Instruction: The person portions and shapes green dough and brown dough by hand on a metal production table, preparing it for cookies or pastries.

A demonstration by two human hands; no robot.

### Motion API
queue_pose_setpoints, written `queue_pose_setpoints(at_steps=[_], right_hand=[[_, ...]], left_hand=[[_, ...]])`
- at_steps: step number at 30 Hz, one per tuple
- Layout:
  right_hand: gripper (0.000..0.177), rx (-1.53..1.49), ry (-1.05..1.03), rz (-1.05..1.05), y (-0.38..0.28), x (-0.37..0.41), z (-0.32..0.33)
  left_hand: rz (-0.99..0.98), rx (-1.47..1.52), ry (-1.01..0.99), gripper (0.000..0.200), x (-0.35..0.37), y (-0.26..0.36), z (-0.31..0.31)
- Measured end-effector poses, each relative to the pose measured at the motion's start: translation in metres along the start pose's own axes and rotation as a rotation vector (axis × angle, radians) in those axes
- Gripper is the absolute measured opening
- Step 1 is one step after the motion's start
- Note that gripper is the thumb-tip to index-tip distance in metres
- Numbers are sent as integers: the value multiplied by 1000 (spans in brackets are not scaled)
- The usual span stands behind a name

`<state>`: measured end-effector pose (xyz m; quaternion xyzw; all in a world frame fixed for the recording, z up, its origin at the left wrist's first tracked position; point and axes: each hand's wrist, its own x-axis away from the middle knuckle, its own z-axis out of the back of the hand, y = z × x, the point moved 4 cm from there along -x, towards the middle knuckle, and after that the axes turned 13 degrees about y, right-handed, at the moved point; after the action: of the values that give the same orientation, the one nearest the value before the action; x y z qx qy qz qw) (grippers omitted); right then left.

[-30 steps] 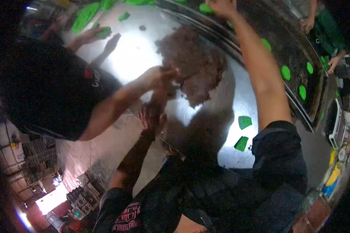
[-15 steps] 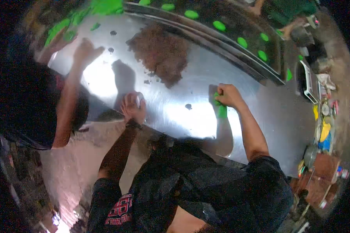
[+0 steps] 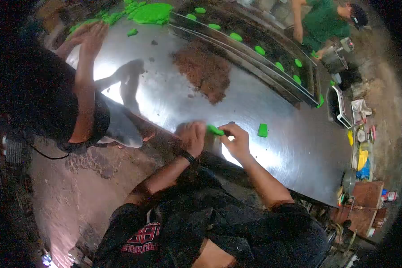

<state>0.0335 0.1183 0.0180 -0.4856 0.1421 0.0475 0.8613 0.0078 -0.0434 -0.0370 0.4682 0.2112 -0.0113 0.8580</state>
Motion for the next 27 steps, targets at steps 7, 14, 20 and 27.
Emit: queue_pose_setpoints(at_steps=[7,14,20,27], right_hand=[[17,72,-283,75,81,-63,4],[21,278,4,517,153,-194,-11],[12,597,-511,624,154,-211,-19],[25,-11,-604,-294,141,-202,27]], left_hand=[[-157,-226,-294,35,27,-9,-30],[772,797,-261,32,33,-5,-44],[1067,1311,-178,40,-40,-5,-60],[1025,1173,56,36,-58,17,-78]])
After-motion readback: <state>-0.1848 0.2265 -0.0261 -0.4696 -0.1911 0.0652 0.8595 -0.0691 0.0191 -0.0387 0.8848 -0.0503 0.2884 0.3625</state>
